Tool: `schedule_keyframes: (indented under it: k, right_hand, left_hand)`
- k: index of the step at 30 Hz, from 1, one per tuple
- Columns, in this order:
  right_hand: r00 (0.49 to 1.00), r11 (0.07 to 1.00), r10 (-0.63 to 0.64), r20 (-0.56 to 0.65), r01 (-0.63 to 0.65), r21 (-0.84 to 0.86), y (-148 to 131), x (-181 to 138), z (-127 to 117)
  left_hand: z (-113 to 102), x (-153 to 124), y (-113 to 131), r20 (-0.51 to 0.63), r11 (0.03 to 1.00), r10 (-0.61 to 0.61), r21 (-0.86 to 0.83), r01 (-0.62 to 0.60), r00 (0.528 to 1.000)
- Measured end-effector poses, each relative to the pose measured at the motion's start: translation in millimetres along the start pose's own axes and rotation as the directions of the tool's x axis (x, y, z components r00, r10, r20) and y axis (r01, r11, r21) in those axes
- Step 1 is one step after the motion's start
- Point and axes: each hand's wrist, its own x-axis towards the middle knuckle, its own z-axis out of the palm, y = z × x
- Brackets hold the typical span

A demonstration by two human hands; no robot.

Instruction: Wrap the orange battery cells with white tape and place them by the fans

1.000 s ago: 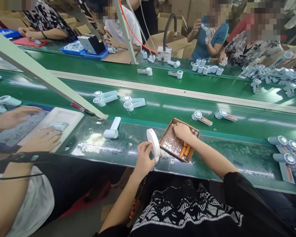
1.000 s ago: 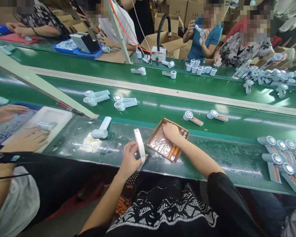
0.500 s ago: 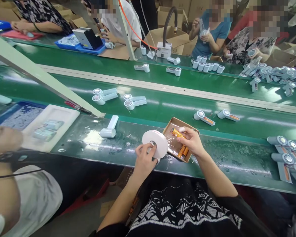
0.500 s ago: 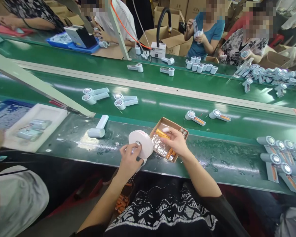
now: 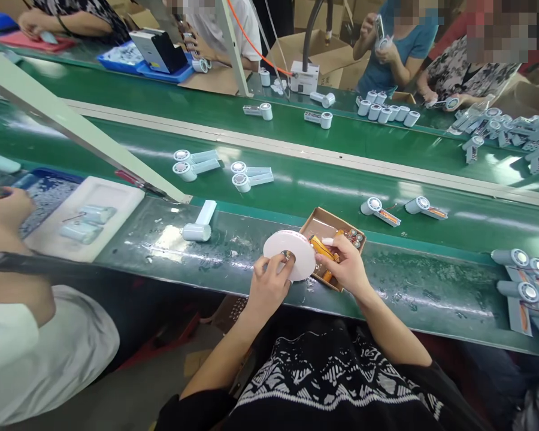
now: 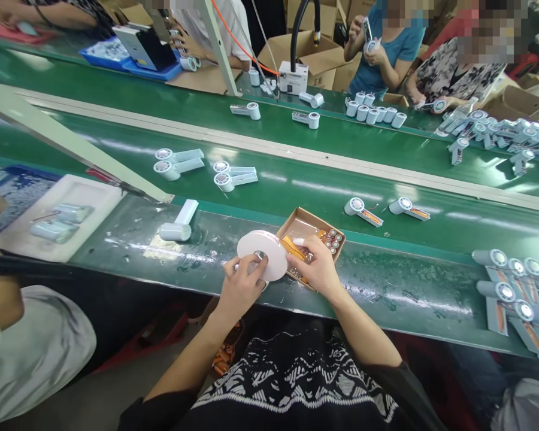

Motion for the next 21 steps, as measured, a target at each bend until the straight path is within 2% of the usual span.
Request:
schedule_keyframes:
  k: [3, 7, 11, 13, 16, 19, 21]
  right_hand:
    - [0.994, 0.990, 0.077, 0.084, -0.086, 0.109, 0.4, 1.8, -3.9]
    - [0.939, 0.929, 0.232, 0.253, -0.291, 0.227, -2.1, 16.5, -19.8]
    - [0.904, 0.934, 0.229, 0.362, -0.309, 0.180, -4.2, 32.2, -34.2]
    - [0.914, 0.932, 0.228, 0.337, -0.305, 0.196, -1.6, 34.8, -35.1]
    - [0.942, 0.883, 0.237, 0.237, -0.311, 0.352, 5.6, 31.3, -26.2]
    - [0.959, 0.798, 0.272, 0.080, -0.271, 0.538, 11.2, 21.1, -5.8]
    - [0.948, 0.751, 0.313, -0.064, -0.205, 0.628, 13.3, 11.9, 11.9]
  left_hand:
    - [-4.5, 3.1, -2.9, 0.017, 1.000, 0.014, 0.004, -0.014, 1.000]
    - [-13.2, 11.2, -10.2, 0.111, 0.997, 0.074, -0.046, -0.069, 0.991]
    - [-17.0, 21.4, -10.3, 0.125, 0.992, 0.111, -0.079, -0.101, 0.986]
    - [-15.7, 25.4, -7.7, 0.111, 0.993, 0.092, -0.080, -0.083, 0.990]
    - [-12.4, 28.7, -3.7, 0.082, 0.995, 0.054, -0.092, -0.046, 0.995]
    - [-9.1, 30.0, 1.8, 0.029, 0.998, 0.004, -0.067, -0.002, 1.000]
    - [-5.9, 30.4, 8.7, -0.034, 0.999, -0.037, -0.019, 0.036, 0.999]
